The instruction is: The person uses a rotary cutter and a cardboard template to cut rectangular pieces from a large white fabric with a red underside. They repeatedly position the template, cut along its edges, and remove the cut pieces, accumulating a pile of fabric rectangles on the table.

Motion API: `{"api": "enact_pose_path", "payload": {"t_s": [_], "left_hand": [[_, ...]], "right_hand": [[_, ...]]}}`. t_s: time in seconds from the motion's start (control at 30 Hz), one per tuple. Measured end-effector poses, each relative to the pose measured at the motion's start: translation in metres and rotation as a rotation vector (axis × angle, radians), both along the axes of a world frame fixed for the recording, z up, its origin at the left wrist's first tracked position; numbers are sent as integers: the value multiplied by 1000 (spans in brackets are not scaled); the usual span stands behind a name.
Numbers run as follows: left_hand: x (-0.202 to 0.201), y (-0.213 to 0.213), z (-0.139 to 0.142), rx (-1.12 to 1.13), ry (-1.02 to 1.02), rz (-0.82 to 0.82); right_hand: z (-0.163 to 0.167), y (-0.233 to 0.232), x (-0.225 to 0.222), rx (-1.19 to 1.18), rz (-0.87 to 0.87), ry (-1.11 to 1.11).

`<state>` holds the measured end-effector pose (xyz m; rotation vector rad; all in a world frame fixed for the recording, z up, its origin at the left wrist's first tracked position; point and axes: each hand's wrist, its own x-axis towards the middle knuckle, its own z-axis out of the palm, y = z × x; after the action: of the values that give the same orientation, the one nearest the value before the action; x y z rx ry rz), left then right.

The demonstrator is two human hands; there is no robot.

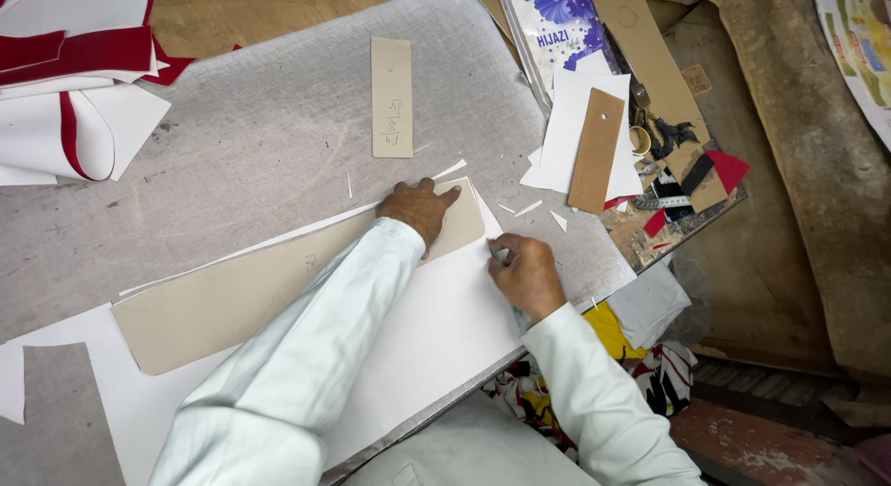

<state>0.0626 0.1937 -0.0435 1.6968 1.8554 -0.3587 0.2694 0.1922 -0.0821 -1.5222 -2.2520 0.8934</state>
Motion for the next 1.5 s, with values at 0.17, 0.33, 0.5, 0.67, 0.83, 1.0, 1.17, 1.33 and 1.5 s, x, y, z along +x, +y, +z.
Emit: {"api": "enact_pose_path", "payload": {"t_s": [0.17,0.33,0.5,0.67,0.83,1.0,1.17,1.33,1.5], "left_hand": [[-71,-84,26,158,-141,3],[-193,-194,37,20,-49,157],[-242,-237,46,118,31,-90],[-248,-222,45,-106,1,-28],[-255,-216,33,-46,8,-149],[-261,-214,13,-15,6,-160],[-264,-211,-4,-64,19,-119],[-261,-207,-14,-82,-45,14],[-260,-206,-21,-86,-4,33]], "right_hand": [[43,4,25,-168,148,100],[25,-102,-48,-412,374,264],[6,-214,-175,-141,573,294],[9,-271,-273,40,616,402],[7,-287,-316,36,598,316],[1,-291,-327,-12,569,232],[-5,-286,-323,131,634,137],[-13,-265,-301,339,734,29],[-23,-235,-281,405,816,8]]}}
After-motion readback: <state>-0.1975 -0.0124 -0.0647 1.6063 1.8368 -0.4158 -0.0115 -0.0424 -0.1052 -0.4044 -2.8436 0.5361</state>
